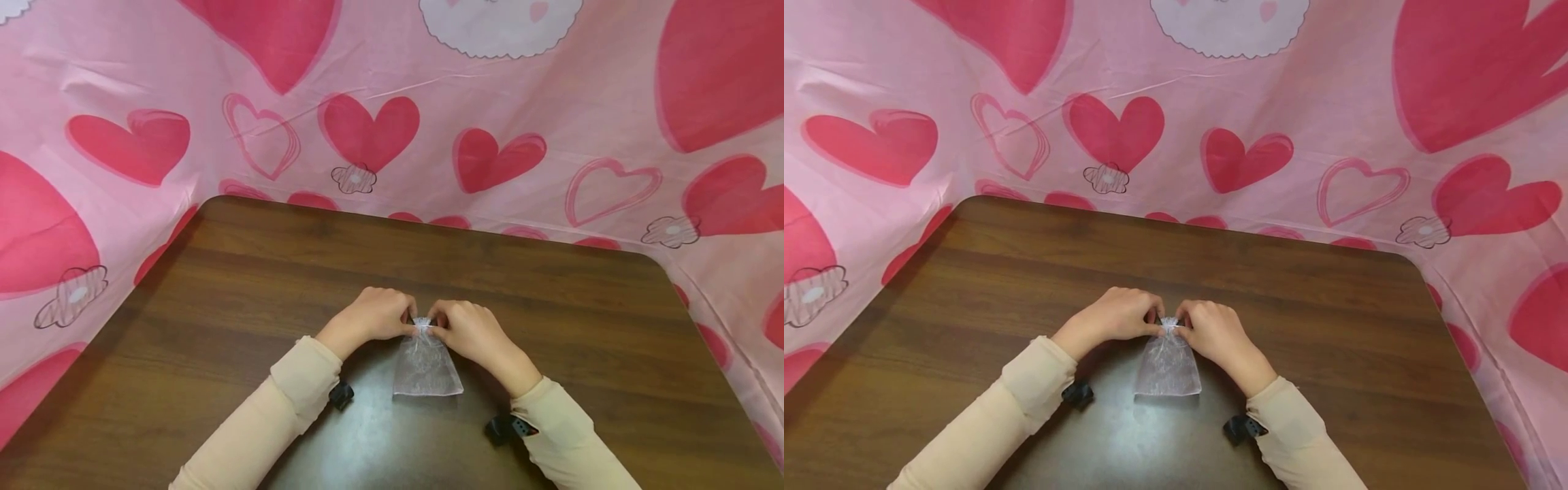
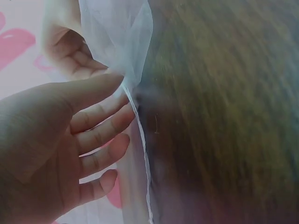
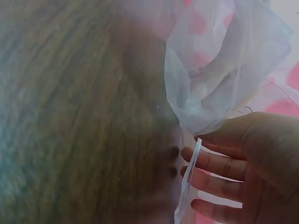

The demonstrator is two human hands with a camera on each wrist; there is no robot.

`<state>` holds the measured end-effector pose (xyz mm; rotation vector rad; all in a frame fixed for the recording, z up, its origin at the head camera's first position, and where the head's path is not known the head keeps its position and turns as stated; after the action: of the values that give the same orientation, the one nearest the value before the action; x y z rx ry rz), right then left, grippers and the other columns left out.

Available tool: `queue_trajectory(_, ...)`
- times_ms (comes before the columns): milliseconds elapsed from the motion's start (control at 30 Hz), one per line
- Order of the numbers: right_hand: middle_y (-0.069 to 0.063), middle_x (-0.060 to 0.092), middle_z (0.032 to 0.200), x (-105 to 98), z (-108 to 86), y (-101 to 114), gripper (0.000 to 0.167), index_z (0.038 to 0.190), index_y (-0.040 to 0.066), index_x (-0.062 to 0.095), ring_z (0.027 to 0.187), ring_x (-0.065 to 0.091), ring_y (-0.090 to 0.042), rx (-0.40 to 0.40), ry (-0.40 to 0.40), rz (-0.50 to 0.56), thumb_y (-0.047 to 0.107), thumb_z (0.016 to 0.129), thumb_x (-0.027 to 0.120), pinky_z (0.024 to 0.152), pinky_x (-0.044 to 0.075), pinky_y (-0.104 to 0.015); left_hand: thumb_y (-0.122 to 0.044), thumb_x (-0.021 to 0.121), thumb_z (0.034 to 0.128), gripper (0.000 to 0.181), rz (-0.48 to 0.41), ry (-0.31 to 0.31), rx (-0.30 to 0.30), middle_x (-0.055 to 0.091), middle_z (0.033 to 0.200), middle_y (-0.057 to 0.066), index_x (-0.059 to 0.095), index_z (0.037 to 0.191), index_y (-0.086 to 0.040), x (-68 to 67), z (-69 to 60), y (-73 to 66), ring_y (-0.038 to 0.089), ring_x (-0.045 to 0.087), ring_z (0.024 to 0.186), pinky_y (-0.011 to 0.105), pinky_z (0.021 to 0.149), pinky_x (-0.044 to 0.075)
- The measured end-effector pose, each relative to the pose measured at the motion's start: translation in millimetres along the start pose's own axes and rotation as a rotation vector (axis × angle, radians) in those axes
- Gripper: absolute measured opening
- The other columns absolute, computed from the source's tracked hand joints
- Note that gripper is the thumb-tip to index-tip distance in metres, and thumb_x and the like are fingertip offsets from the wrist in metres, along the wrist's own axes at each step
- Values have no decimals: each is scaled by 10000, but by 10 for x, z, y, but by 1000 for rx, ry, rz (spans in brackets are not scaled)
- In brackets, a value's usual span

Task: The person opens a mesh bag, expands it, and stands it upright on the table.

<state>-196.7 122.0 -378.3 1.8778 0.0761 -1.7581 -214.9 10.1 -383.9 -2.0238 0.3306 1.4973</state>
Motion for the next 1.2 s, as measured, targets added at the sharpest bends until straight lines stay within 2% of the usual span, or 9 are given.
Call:
queue_trajectory(133,85,585,713,-4,-11,14,158,941,130,688,584,487,-67,6,-5,2,194,846,797,531,420,-298,-426,741,878,249,-48,-17,-24,590,737,-150,713,1010,-217,-7,-19,-10,63,572,695,345,708,472)
queue_trajectory(300,75,629,740,-19,-44,21,149,932,136,664,588,512,-59,21,-22,18,178,859,786,534,442,-304,-375,739,892,155,-142,-75,-48,598,709,-160,718,943,-231,-45,-65,-21,59,565,664,357,698,472)
queue_trajectory(467,63,645,742,-59,-89,31,153,916,134,660,606,542,-59,15,-69,53,167,849,794,549,457,-308,-347,724,910,107,-195,-121,-62,649,766,-153,715,940,-245,-78,-117,-26,60,595,709,366,718,472)
queue_trajectory(633,73,639,722,-117,-143,45,138,899,147,679,612,547,-51,2,-138,83,162,840,803,558,457,-302,-341,718,915,87,-251,-175,-56,682,828,-136,717,937,-256,-96,-177,-17,66,626,779,378,732,474)
queue_trajectory(933,85,671,765,-273,-274,111,92,906,180,705,644,575,-59,-28,-276,136,157,861,782,577,457,-299,-343,704,925,72,-315,-282,-32,654,793,-161,700,918,-271,-153,-282,-28,34,613,748,363,720,475)
queue_trajectory(1100,47,707,839,-330,-331,115,97,975,149,713,710,633,-100,1,-318,186,172,890,755,638,502,-337,-341,710,919,69,-334,-360,-10,627,767,-175,696,920,-274,-196,-342,-54,13,587,716,346,689,468)
queue_trajectory(1200,48,686,805,-337,-361,104,94,984,140,724,653,582,-99,31,-318,202,184,902,743,605,476,-334,-340,722,908,69,-346,-413,1,617,764,-176,694,921,-278,-222,-383,-74,14,568,699,325,661,461)
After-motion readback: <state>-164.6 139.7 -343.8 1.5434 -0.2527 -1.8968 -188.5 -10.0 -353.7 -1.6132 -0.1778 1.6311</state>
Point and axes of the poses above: each hand's wrist, its own z-axis towards the middle knuckle, its own x-axis out of the palm, y = z × x, the point moved 8 cm from there along z, towards the middle knuckle
